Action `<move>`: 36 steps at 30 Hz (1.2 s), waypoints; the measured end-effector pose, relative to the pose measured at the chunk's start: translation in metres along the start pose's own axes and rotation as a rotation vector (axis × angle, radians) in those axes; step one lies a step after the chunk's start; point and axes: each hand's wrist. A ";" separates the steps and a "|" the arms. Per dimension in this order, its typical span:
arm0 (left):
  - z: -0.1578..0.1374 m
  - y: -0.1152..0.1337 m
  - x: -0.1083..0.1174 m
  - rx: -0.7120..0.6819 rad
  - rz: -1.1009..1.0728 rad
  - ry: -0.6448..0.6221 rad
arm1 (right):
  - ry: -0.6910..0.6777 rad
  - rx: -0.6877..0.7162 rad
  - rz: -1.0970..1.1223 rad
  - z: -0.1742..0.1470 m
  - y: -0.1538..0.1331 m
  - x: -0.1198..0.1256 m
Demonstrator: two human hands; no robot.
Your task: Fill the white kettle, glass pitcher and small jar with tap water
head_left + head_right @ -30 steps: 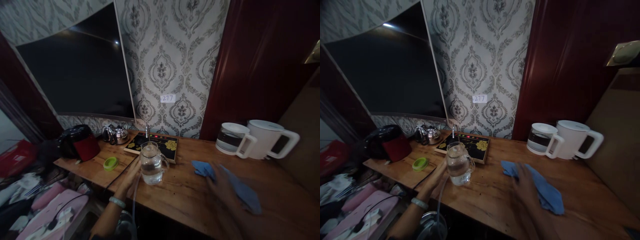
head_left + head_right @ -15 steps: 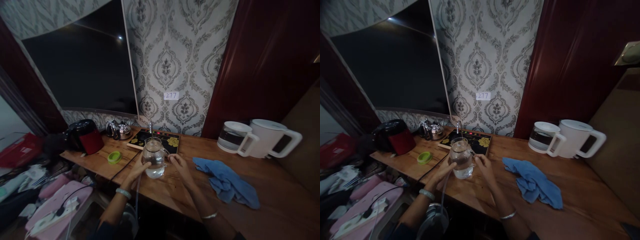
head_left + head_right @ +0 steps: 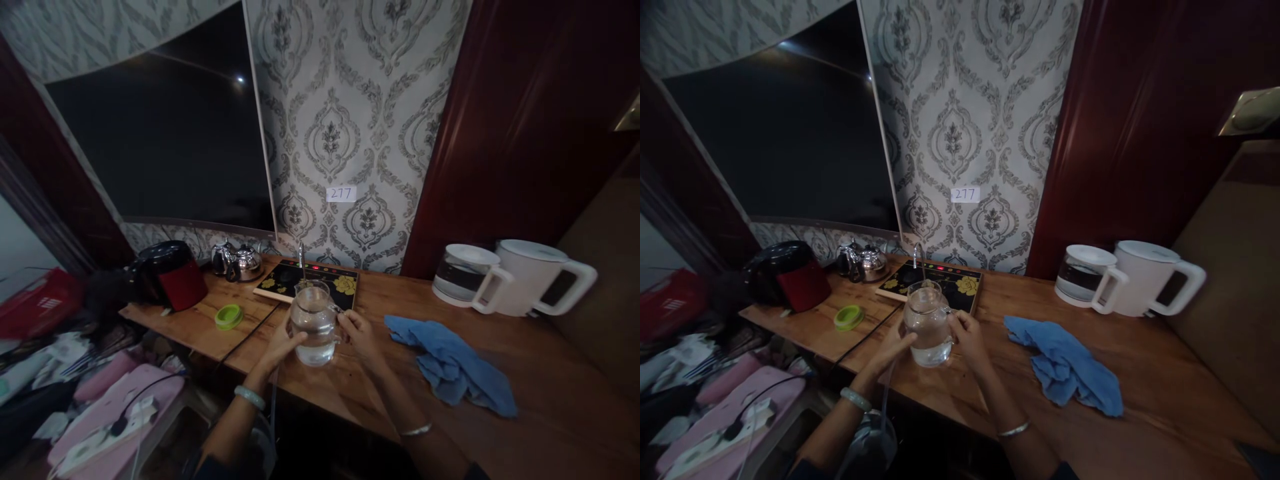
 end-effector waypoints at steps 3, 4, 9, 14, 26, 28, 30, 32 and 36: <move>-0.004 -0.006 -0.010 0.001 -0.042 -0.005 | 0.025 -0.011 0.008 -0.010 -0.004 0.007; -0.005 -0.007 -0.015 -0.002 -0.049 -0.006 | 0.038 -0.010 0.005 -0.013 -0.006 0.010; -0.011 -0.006 -0.039 -0.013 -0.005 0.014 | 0.126 -0.001 -0.021 -0.030 -0.015 0.026; -0.013 -0.008 -0.061 0.019 -0.012 -0.032 | 0.178 -0.010 -0.013 -0.043 -0.022 0.043; 0.008 -0.013 -0.114 -0.051 -0.033 -0.126 | 0.356 0.010 0.109 -0.044 -0.018 0.085; 0.014 -0.015 -0.119 -0.049 -0.044 -0.142 | 0.379 0.008 0.110 -0.042 -0.020 0.090; 0.020 -0.018 -0.123 -0.032 -0.052 -0.155 | 0.403 0.014 0.116 -0.040 -0.022 0.093; 0.025 -0.022 -0.126 -0.019 -0.062 -0.164 | 0.419 0.020 0.114 -0.039 -0.024 0.096; 0.032 -0.027 -0.131 -0.023 -0.082 -0.180 | 0.430 0.004 0.107 -0.038 -0.028 0.098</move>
Point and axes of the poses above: each hand's wrist, its own z-axis towards the middle knuckle, its own x-axis out of the back of the hand, y = z × x, and after that the axes turned 4 degrees about z, right-handed
